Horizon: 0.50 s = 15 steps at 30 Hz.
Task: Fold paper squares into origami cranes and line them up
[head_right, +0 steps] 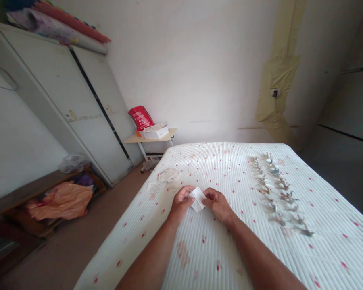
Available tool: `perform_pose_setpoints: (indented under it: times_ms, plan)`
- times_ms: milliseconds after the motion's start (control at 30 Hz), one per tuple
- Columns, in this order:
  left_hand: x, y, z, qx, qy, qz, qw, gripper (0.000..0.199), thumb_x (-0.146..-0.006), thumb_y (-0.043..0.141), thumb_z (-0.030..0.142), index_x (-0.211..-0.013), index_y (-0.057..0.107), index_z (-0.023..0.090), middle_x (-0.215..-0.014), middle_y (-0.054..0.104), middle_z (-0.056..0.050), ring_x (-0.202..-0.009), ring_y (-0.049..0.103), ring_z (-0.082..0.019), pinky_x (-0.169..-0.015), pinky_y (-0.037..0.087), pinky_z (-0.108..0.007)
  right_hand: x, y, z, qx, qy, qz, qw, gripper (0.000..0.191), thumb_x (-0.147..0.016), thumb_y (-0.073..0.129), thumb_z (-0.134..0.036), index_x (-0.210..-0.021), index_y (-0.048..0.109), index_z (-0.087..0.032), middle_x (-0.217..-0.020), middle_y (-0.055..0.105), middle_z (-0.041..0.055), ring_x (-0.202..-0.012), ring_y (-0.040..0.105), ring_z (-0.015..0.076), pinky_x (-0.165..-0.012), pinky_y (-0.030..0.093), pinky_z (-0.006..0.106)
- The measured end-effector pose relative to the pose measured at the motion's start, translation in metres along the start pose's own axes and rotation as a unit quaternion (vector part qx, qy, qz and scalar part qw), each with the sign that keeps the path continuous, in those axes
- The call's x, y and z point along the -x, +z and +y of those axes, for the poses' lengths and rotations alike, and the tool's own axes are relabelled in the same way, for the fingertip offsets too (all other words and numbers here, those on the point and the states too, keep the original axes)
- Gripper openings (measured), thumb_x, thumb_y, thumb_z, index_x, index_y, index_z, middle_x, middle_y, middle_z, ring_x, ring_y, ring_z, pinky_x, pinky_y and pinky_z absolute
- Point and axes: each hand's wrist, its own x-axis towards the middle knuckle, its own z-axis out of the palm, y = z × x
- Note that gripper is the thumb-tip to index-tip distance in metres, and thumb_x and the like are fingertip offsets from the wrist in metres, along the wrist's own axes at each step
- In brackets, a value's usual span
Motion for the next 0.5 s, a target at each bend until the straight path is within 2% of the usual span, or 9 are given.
perform_pose_setpoints:
  times_ms: [67,200,300,500]
  plan:
    - [0.001,0.002,-0.001,-0.01,-0.001,-0.012,1.0,0.035,-0.059,0.055,0.016,-0.094,0.052,0.014,-0.074,0.06,-0.001,-0.062,0.053,-0.011,-0.057,0.04,-0.019,-0.001,0.0,0.002,-0.027,0.002,-0.005,1.0,0.02,-0.064,0.059,-0.032,-0.076,0.052,-0.018,-0.065,0.057,-0.002,-0.059,0.052,0.012,-0.056,0.038,0.024]
    - [0.002,0.004,-0.003,-0.038,-0.003,-0.001,0.999,0.039,-0.061,0.055,0.015,-0.099,0.05,0.015,-0.073,0.059,0.0,-0.06,0.052,-0.01,-0.055,0.039,-0.019,-0.002,0.0,0.006,-0.036,0.005,0.014,0.999,0.034,-0.065,0.06,-0.035,-0.092,0.048,-0.019,-0.053,0.046,-0.0081,-0.046,0.042,0.0088,-0.047,0.031,0.022]
    - [0.001,0.003,-0.005,-0.061,0.002,0.034,0.998,0.041,-0.061,0.056,0.015,-0.101,0.049,0.015,-0.069,0.056,0.001,-0.057,0.05,-0.009,-0.053,0.037,-0.018,-0.002,-0.002,0.007,-0.006,-0.009,0.028,1.0,0.035,-0.067,0.057,-0.031,-0.098,0.045,-0.02,-0.049,0.038,-0.0106,-0.043,0.035,0.007,-0.044,0.025,0.02]
    - [-0.003,-0.001,-0.012,-0.08,0.015,0.088,0.993,0.031,-0.06,0.054,0.013,-0.092,0.055,0.015,-0.074,0.051,0.002,-0.053,0.042,-0.004,-0.049,0.033,-0.015,-0.004,-0.008,0.02,0.059,-0.05,0.022,0.997,0.03,-0.07,0.052,-0.024,-0.1,0.047,-0.019,-0.05,0.032,-0.0102,-0.044,0.03,0.0069,-0.045,0.023,0.02]
